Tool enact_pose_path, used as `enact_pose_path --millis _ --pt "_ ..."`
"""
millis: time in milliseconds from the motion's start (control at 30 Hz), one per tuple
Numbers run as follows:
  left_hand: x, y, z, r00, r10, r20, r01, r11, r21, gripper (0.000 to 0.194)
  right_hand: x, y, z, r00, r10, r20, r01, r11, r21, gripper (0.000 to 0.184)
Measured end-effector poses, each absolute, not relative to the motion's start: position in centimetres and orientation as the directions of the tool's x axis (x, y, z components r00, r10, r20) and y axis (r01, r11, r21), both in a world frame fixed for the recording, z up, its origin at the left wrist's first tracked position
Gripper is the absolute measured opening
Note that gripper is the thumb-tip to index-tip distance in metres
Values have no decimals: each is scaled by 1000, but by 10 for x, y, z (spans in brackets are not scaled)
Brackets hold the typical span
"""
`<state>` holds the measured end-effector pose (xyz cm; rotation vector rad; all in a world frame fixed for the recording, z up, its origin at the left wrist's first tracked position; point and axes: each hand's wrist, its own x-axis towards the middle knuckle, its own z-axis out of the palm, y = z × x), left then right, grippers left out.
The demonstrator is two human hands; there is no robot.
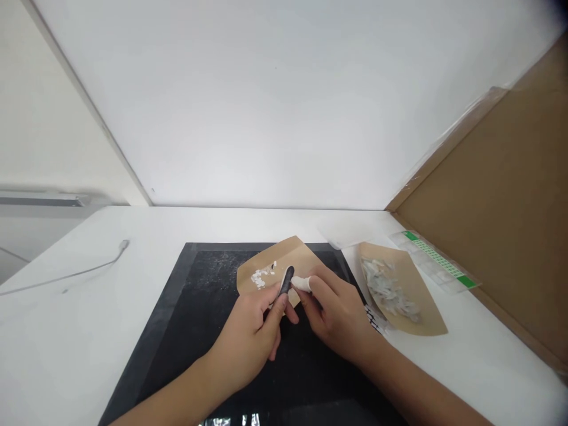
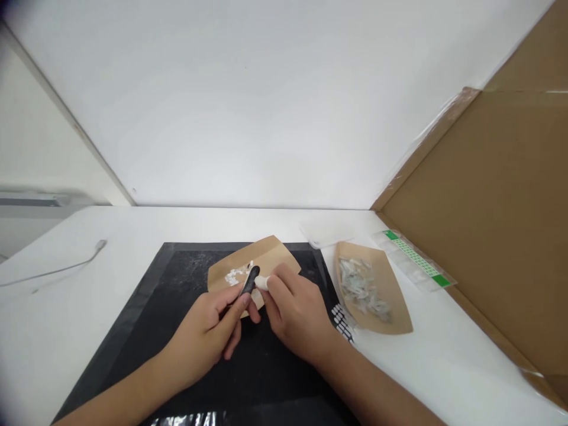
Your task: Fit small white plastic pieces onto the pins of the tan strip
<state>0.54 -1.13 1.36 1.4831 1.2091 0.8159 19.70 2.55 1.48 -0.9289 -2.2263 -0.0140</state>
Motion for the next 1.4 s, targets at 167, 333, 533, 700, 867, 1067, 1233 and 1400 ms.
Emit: enact_pose_path --millis 167,333,533,700,867,1067,1233,1400 --pt "5 -11 12 267 959 -92 276 16 961 43 196 24 13 -478 643 598 643 720 -260 26" --pt "4 -12 16 288 955 -77 283 -8 959 41 198 23 9 -455 644 615 609 729 -314 25" --pt "5 -14 19 303 950 -78 273 -8 962 43 193 20 11 -440 641 629 652 710 -268 22" --pt "6 -17 23 296 948 -112 264 32 964 46 189 25 14 -396 595 699 730 666 -153 18" --pt "6 -17 24 264 951 -161 231 100 968 48 186 23 12 -503 521 689 704 710 -24 26" --pt "3 -16 24 230 972 -55 327 -24 945 45 182 24 16 -452 558 696 730 680 -71 27" --pt "-1 -16 24 228 974 -13 383 -77 921 44 180 26 16 -504 559 659 692 718 -79 26" --pt "-3 -16 24 234 972 -10 392 -85 916 43 181 28 19 -508 560 655 692 718 -77 26"
